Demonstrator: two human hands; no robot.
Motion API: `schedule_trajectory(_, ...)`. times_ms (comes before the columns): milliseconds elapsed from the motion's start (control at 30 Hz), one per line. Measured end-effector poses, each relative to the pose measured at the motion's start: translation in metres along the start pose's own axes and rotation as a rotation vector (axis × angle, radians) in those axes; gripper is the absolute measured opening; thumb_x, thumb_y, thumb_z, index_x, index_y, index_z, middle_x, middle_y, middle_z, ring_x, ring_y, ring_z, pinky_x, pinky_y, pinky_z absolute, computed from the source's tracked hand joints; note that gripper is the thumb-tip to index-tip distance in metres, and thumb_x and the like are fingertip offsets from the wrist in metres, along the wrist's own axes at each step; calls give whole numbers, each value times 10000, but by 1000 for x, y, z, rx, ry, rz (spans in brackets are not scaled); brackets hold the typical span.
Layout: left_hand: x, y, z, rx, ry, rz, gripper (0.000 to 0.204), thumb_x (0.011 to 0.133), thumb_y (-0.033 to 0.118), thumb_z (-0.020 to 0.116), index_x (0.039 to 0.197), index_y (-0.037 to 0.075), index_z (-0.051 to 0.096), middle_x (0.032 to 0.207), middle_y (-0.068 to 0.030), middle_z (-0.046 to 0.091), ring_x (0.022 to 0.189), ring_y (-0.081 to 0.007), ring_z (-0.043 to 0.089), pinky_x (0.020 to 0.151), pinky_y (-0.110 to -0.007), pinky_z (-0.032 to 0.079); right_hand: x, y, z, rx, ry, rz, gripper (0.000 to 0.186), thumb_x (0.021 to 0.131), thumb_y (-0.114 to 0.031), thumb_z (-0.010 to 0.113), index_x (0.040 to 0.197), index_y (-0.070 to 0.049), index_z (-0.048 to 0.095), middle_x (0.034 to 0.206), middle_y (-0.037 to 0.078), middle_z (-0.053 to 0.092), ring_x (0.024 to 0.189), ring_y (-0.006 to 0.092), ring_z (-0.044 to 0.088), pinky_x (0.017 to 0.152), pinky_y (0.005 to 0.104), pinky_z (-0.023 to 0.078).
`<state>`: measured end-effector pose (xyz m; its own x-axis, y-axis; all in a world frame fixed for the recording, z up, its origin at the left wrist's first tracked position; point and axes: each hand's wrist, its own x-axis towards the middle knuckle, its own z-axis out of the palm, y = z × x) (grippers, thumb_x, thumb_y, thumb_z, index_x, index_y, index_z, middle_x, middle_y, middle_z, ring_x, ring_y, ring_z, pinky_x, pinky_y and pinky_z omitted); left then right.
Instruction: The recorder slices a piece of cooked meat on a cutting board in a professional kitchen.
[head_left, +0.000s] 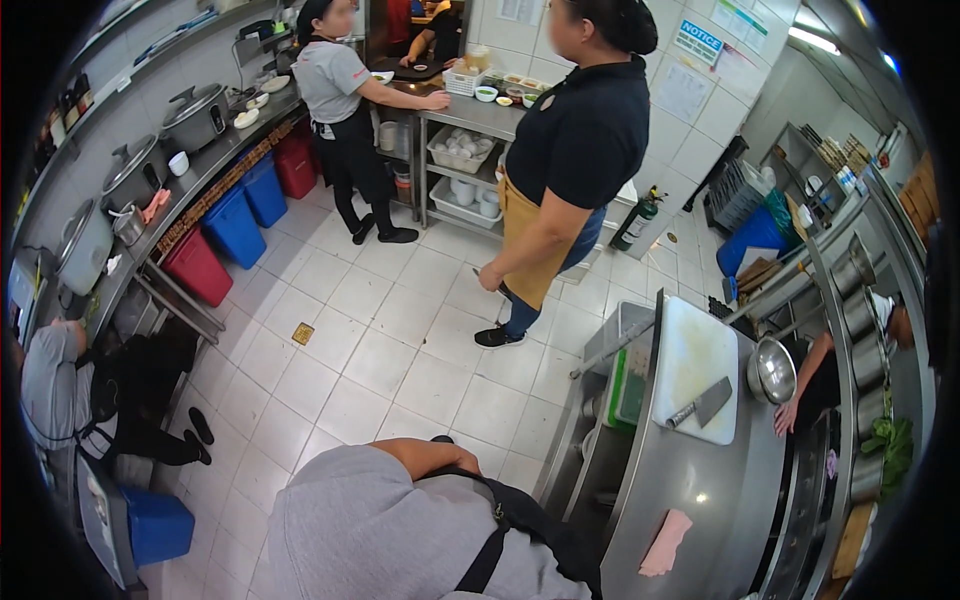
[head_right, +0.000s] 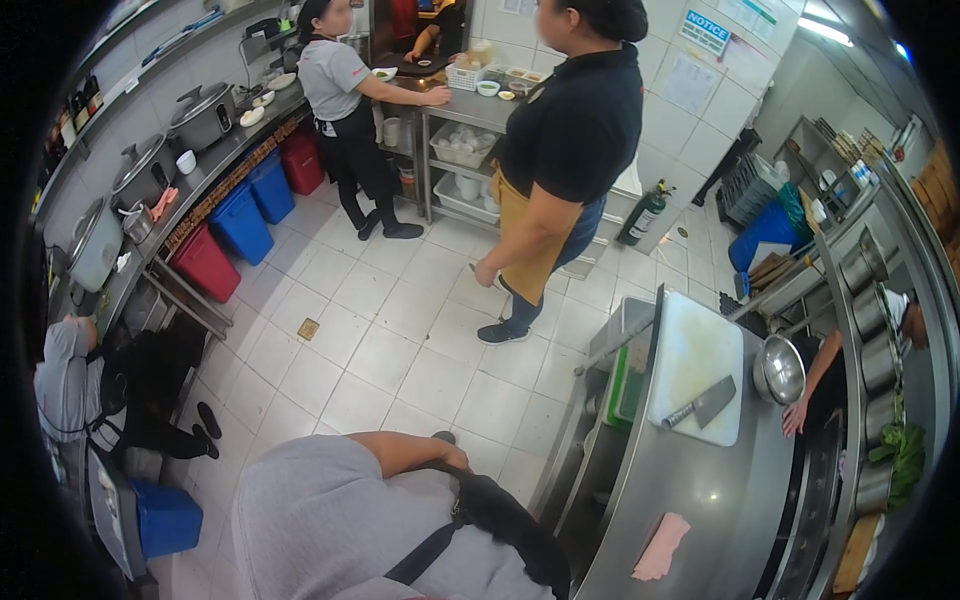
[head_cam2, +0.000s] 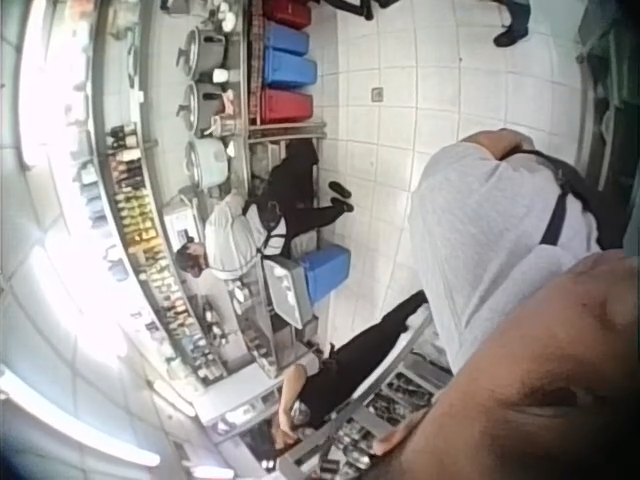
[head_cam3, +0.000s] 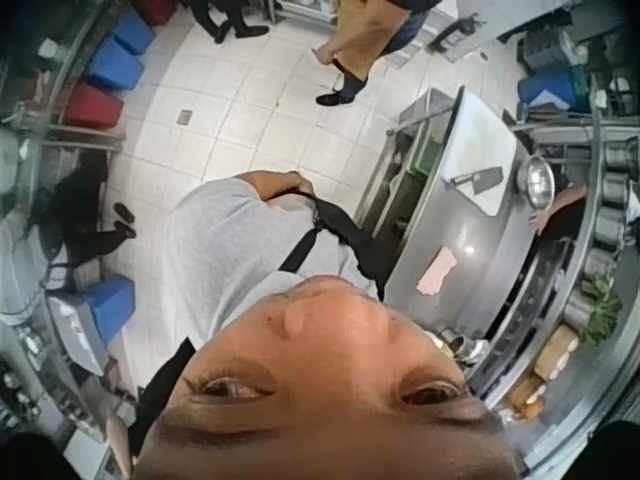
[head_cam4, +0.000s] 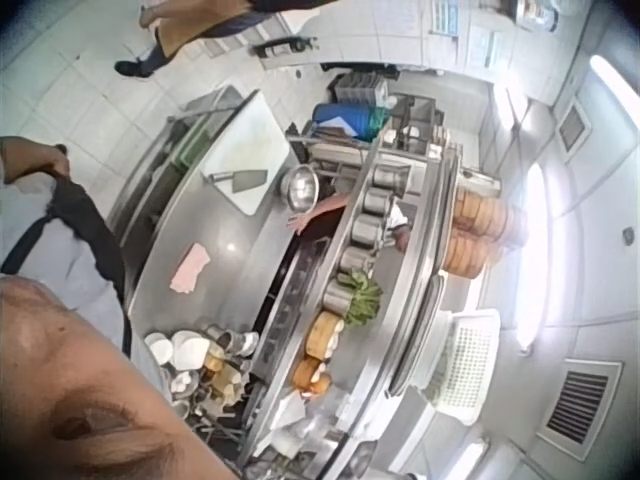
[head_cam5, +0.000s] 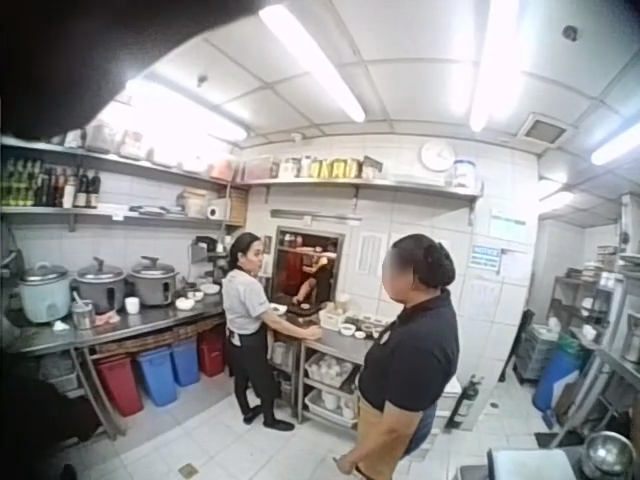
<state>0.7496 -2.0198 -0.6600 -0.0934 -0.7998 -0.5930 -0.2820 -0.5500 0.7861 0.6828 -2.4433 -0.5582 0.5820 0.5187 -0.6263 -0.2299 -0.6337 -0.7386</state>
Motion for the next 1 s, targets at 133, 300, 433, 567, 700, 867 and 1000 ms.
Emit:
schedule_trajectory(133, -10, -10, -4, 118, 15, -39, 513, 1008, 368, 594, 1456, 120, 588, 1463, -106, 604, 1235, -203, 582, 1088, -434, 450, 24, -13, 2, -12, 2, -1, 356, 1012, -307, 599, 1142, -5, 736, 1076, 243, 738, 965, 296, 731, 903, 426, 557)
schedule_trajectory(300, 1, -54, 7, -144, 42, 77, 496, 991, 351, 630, 1411, 88, 629, 1413, -96, 644, 1177, -198, 610, 1042, -431, 480, 46, -52, 1, -33, 3, -4, 355, 1015, -305, 594, 1143, -5, 735, 1072, 243, 738, 963, 299, 731, 902, 425, 557)
schedule_trajectory(433, -4, -58, 5, -154, 67, 154, 485, 983, 379, 641, 1372, 91, 666, 1341, -79, 688, 1128, -205, 636, 1000, -436, 505, 62, -70, 5, -41, 16, 0, 355, 1017, -303, 590, 1143, -4, 734, 1069, 242, 738, 961, 302, 731, 901, 425, 556)
schedule_trajectory(567, -46, -21, -16, -370, 11, -189, 481, 966, 405, 655, 1325, 88, 701, 1270, -64, 715, 1083, -219, 663, 972, -453, 523, 76, -80, 13, -32, 50, 15, 354, 1019, -302, 586, 1144, -4, 733, 1066, 242, 738, 959, 304, 731, 900, 424, 556)
schedule_trajectory(700, -70, -6, -27, -446, 55, -314, 489, 950, 425, 673, 1287, 73, 720, 1244, -77, 722, 1060, -227, 679, 965, -452, 528, 91, -80, 26, -26, 75, 30, 354, 1021, -300, 583, 1144, -4, 733, 1063, 241, 738, 958, 307, 730, 898, 424, 555)
schedule_trajectory(867, -75, -29, -28, -348, 21, -246, 773, 895, 670, 651, 1340, 38, 671, 1369, -162, 661, 1213, -309, 631, 1023, -470, 488, 118, -104, 43, -24, 92, 23, 354, 1024, -298, 578, 1145, -3, 732, 1059, 241, 738, 955, 310, 730, 897, 423, 554)
schedule_trajectory(1000, -69, -47, -29, -207, 111, -274, 810, 852, 728, 658, 1229, 15, 725, 1263, -196, 712, 1152, -332, 664, 974, -475, 514, 138, -119, 70, -7, 104, 23, 353, 1026, -296, 574, 1145, -3, 731, 1056, 240, 738, 954, 313, 730, 896, 422, 554)
